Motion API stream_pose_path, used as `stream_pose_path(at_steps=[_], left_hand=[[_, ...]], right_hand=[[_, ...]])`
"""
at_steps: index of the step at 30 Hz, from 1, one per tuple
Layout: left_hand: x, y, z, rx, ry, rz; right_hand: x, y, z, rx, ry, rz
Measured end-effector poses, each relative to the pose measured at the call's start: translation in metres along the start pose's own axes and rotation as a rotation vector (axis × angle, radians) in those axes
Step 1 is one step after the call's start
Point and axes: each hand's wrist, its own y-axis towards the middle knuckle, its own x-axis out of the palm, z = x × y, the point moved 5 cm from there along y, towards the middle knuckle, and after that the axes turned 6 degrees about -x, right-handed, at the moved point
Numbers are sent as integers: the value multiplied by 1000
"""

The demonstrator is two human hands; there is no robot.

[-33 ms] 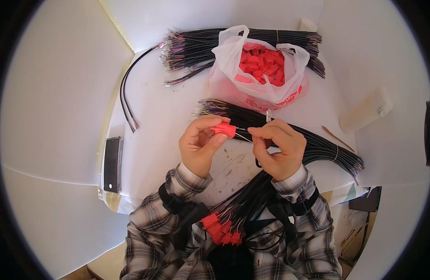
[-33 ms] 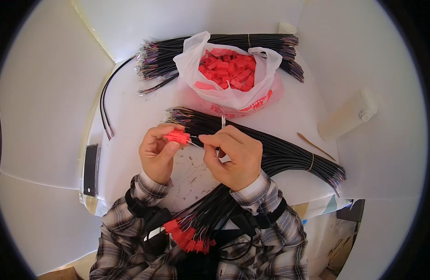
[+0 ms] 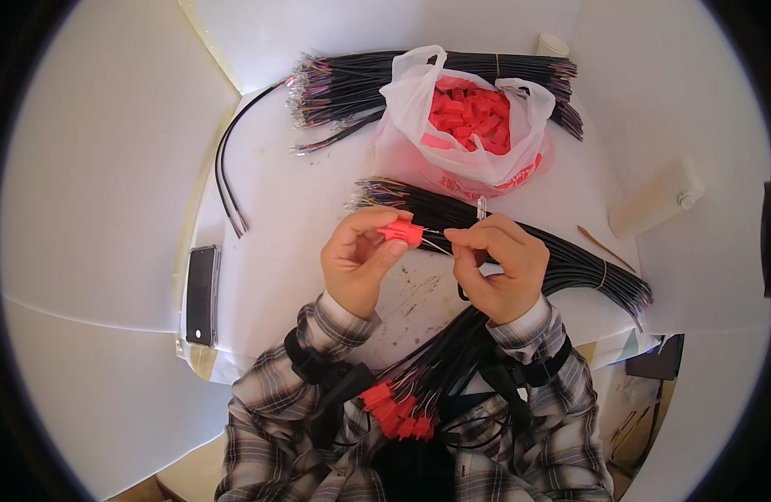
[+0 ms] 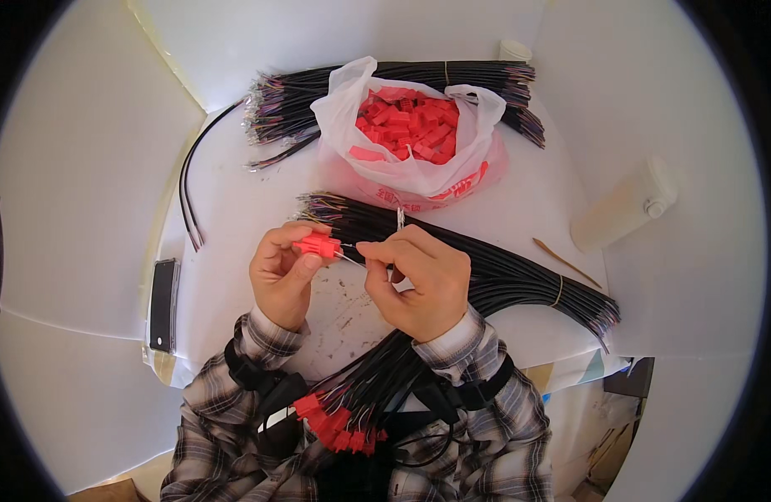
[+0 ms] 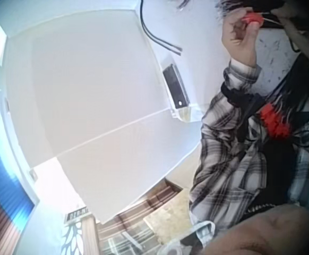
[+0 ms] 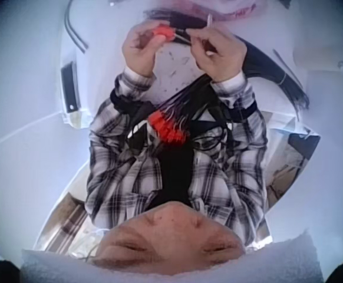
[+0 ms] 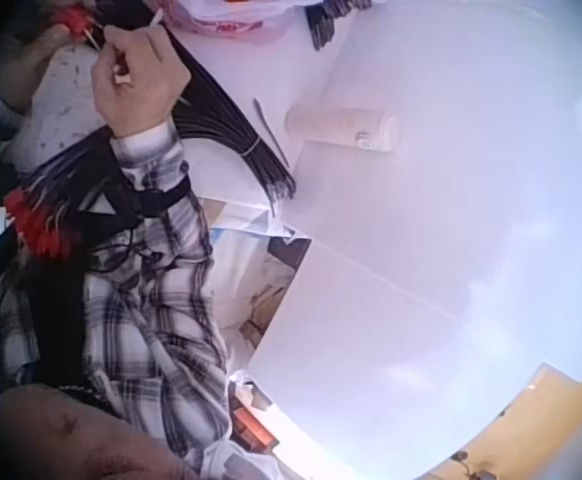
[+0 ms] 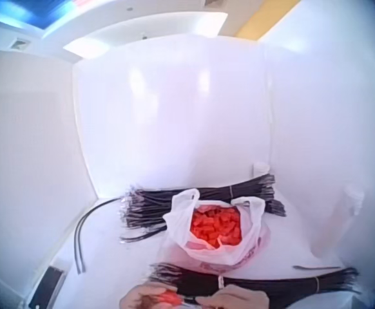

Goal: Insert the ends of multiple thin electrical wires into a pink plastic connector housing to form a wire harness.

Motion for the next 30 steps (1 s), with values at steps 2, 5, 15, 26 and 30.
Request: stream_pose_path(at_steps=[2, 5, 15, 26, 30], left_hand=[[0, 0, 0, -13, -24, 12], [0, 0, 1, -21, -41, 28], [0, 0, -1, -17, -48, 37], [1, 0, 1, -26, -73, 39], [1, 0, 0, -36, -77, 44]], right_hand=[[0, 1, -2, 39, -12, -48], [-1, 1, -2, 31, -31, -53], [-1, 1, 0, -33, -35, 26], [0, 1, 0, -9, -22, -24], [0, 1, 0, -23, -27, -27]])
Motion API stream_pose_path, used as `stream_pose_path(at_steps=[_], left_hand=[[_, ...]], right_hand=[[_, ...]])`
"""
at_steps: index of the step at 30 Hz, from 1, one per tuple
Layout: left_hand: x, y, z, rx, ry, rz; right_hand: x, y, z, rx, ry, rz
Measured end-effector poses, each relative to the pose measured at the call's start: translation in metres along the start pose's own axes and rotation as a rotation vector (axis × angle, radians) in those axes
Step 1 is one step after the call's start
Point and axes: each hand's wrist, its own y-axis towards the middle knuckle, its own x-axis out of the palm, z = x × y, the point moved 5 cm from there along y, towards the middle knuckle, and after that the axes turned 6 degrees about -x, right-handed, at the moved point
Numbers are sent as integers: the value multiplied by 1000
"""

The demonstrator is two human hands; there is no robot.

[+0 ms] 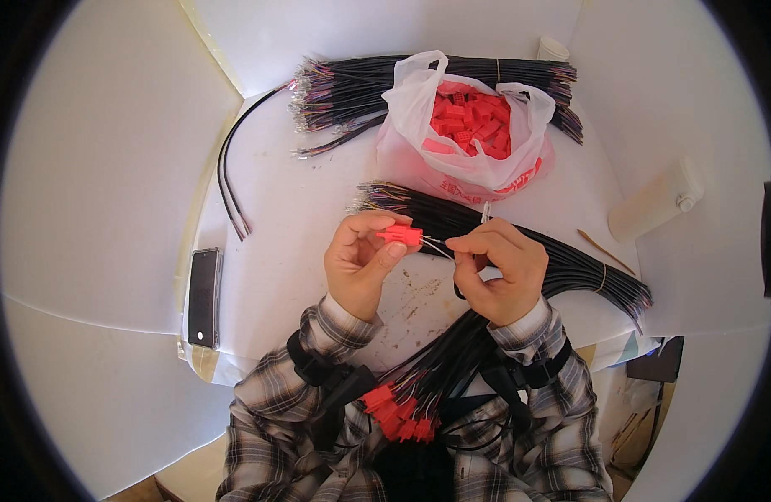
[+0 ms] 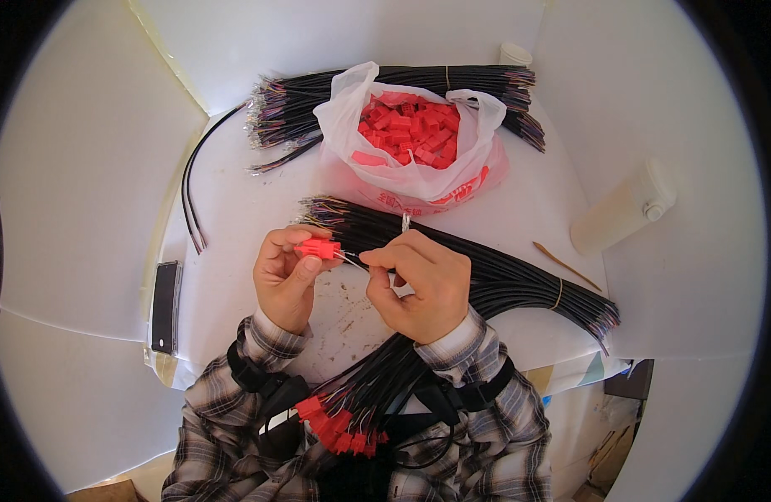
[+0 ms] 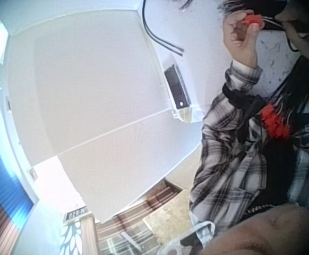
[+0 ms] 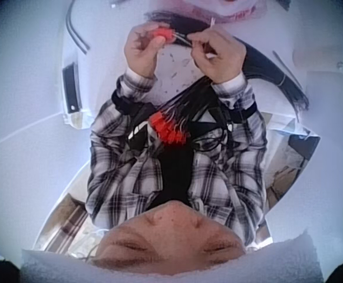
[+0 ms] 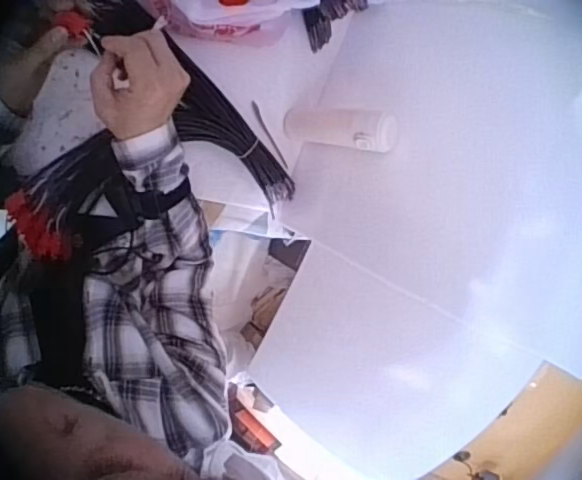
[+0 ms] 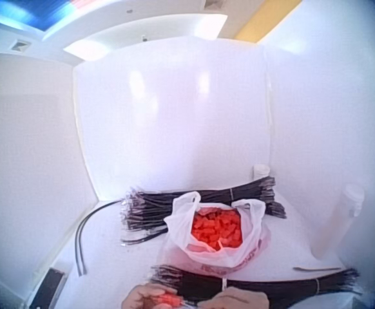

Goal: Insert the ends of multiple thin electrical wires into a pink plastic connector housing to form a wire harness.

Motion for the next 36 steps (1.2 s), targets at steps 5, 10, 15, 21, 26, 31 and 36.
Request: stream_pose_path(at_steps=[5, 10, 15, 21, 26, 31, 36], left_hand=[[0, 0, 1, 21, 51, -20], [-3, 1, 3, 60, 94, -50], [-1, 0, 5, 62, 61, -87], [-3, 3, 5, 53, 12, -87], [-19, 5, 7, -40, 3, 3], [-22, 9, -6, -145, -19, -29], [-25, 9, -9, -185, -14, -76]], right_hand=[[3, -1, 1, -4, 23, -29], [5, 0, 0, 66, 94, -23], [9, 0, 1, 148, 149, -1], [18, 2, -1, 170, 126, -22], [33, 17, -11, 4, -129, -107], [31, 13, 1, -54, -154, -121], [29, 7, 2, -59, -78, -29]])
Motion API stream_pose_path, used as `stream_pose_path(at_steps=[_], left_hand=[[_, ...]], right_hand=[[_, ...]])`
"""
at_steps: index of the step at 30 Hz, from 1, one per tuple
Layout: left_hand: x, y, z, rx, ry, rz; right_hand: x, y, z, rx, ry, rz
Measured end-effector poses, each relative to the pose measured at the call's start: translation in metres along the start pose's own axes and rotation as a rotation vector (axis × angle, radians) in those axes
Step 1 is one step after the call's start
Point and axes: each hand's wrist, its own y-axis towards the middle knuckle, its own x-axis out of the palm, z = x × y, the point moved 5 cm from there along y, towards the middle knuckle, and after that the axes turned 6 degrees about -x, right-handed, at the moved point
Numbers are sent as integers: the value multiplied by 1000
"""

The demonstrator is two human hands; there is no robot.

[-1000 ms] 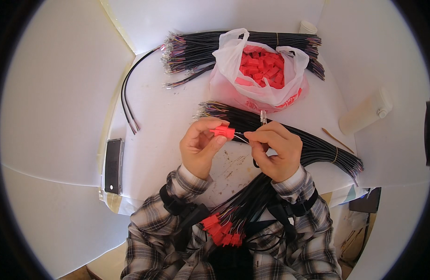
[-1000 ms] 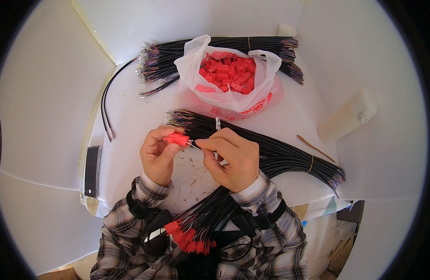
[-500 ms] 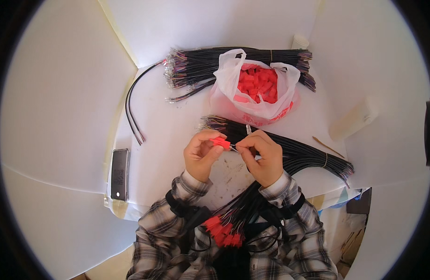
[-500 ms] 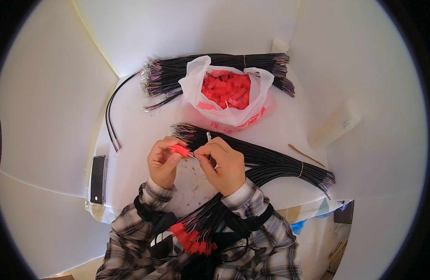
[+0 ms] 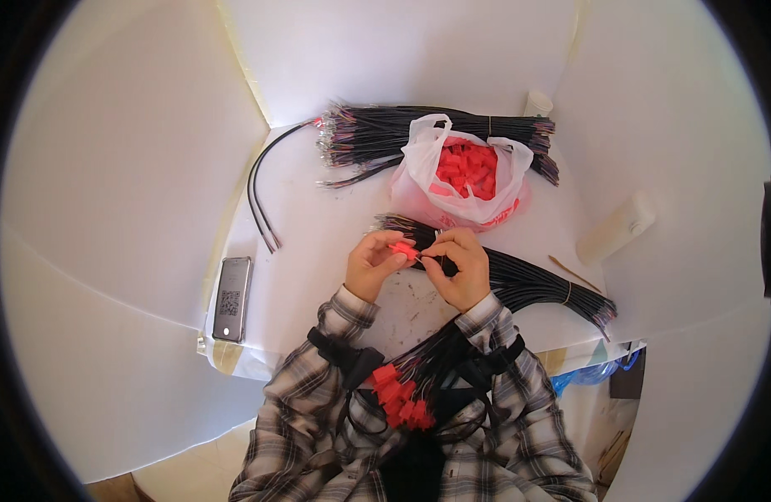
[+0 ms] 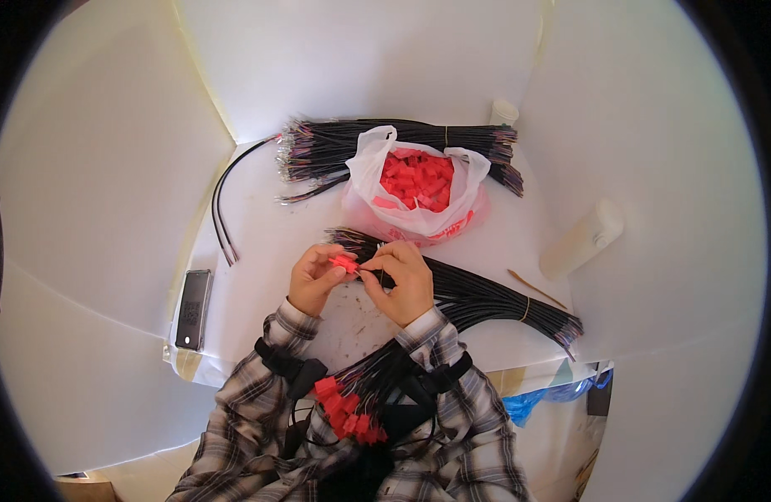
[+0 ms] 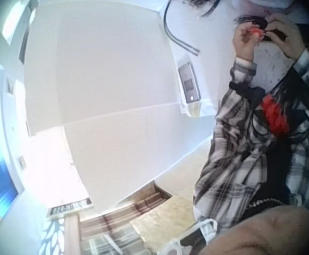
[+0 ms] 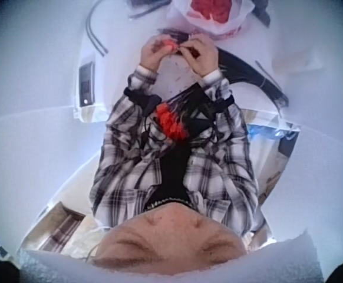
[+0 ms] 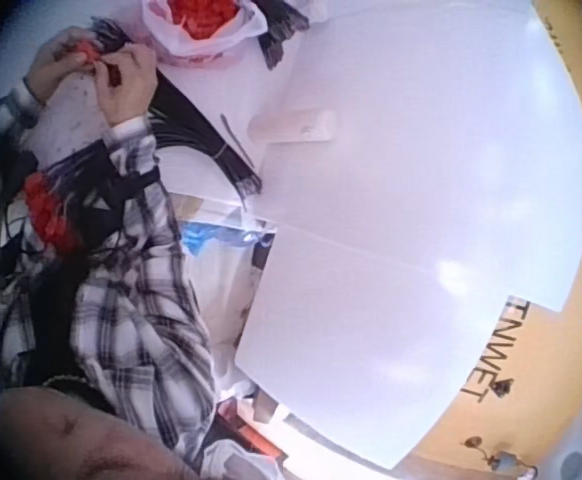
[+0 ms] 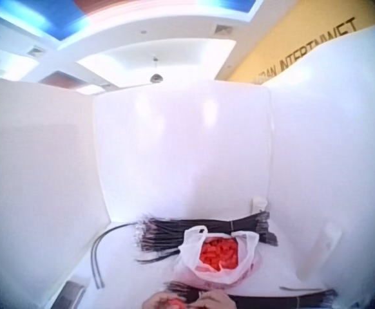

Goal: Insert the ends of multiple thin electrical wires into a pink plastic connector housing to form a wire harness.

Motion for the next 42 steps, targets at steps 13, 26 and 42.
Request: stream_pose_path(at_steps=[13, 26, 42], left_hand=[[-1, -2, 2, 6, 41, 18], [5, -4, 6, 109, 99, -47], [0, -1, 2, -9, -33, 26]], right_hand=[[8, 1, 4, 15, 21, 0], [5, -5, 4, -15, 59, 14], [-1, -15, 18, 310, 535, 69]])
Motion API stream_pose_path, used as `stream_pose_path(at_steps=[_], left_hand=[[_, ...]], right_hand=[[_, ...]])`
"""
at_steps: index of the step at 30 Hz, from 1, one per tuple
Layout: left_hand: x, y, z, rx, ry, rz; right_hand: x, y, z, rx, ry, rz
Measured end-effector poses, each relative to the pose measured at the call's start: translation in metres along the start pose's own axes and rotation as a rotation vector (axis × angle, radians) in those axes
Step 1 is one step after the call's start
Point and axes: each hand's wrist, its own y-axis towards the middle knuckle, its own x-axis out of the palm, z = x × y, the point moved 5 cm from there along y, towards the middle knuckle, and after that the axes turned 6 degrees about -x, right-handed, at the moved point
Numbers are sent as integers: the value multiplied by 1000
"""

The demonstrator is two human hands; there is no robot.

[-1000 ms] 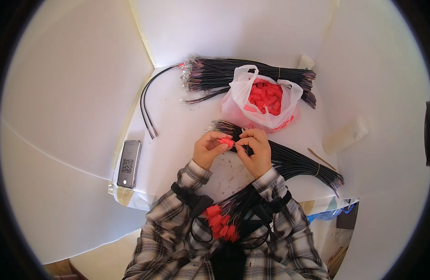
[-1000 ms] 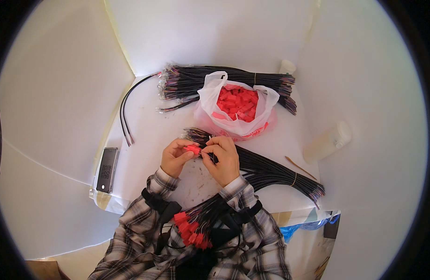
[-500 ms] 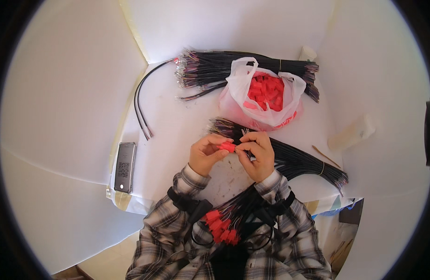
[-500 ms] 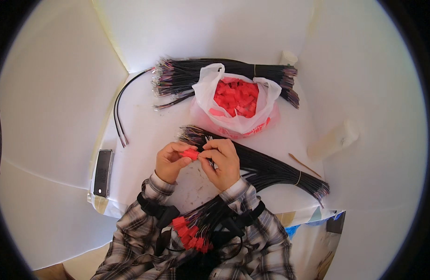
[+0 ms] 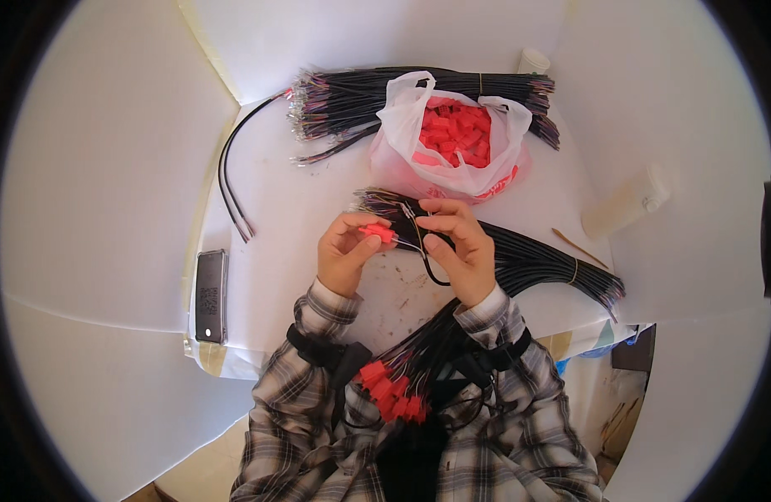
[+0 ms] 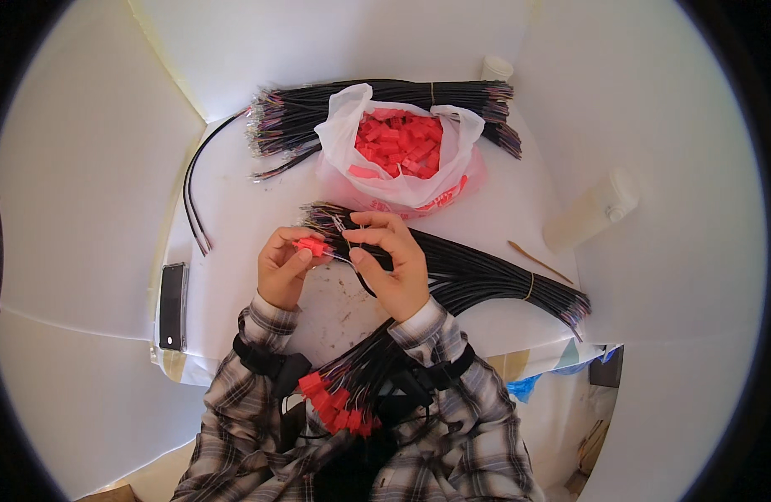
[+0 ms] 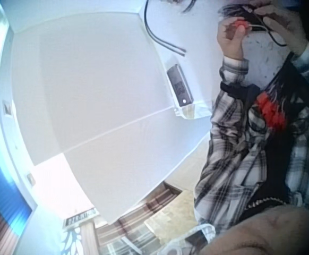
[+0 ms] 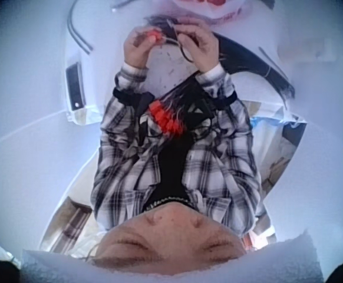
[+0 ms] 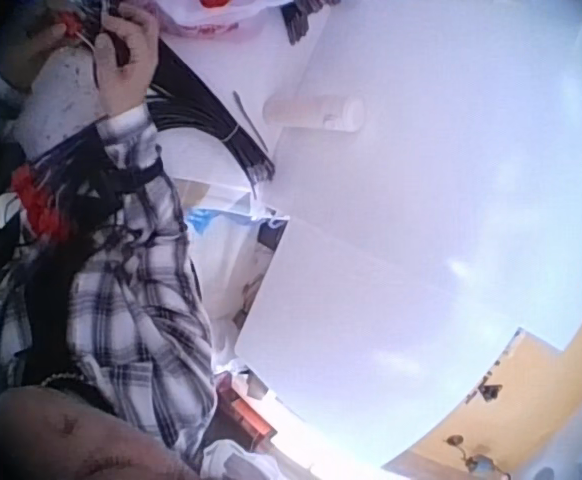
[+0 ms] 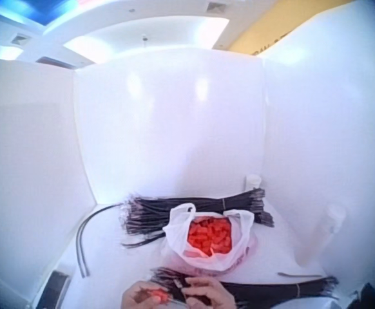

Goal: Insert the ends of multiple thin electrical wires into a pink plastic connector housing to form a wire harness.

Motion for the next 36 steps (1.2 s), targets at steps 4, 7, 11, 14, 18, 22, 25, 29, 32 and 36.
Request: stream_pose_path(at_steps=[4, 7, 11, 14, 18, 22, 25, 29, 32, 36], left_hand=[[0, 1, 2, 6, -30, -14], [-5, -2, 5, 23, -84, 14], [-5, 0, 2, 57, -147, 81], [-9, 0, 0, 72, -135, 98], [-4, 1, 3, 77, -97, 83], [-3, 2, 3, 76, -101, 81], [-9, 1, 3, 75, -93, 101], [-2, 2, 6, 1, 45, 124], [13, 6, 11, -25, 107, 160], [10, 8, 10, 0, 62, 140]], right_hand=[[-3, 12, -27, 31, 66, 39], [8, 23, -52, -96, -223, -9], [22, 44, -37, 13, -9, -50], [29, 54, 1, 245, 449, 23], [13, 43, 43, 314, 328, 96], [10, 42, 17, -249, -837, -115], [35, 26, 39, -330, -1069, -370], [46, 14, 52, -283, -1131, -600], [16, 21, 46, -150, -814, -273], [5, 6, 47, 385, -124, -139]])
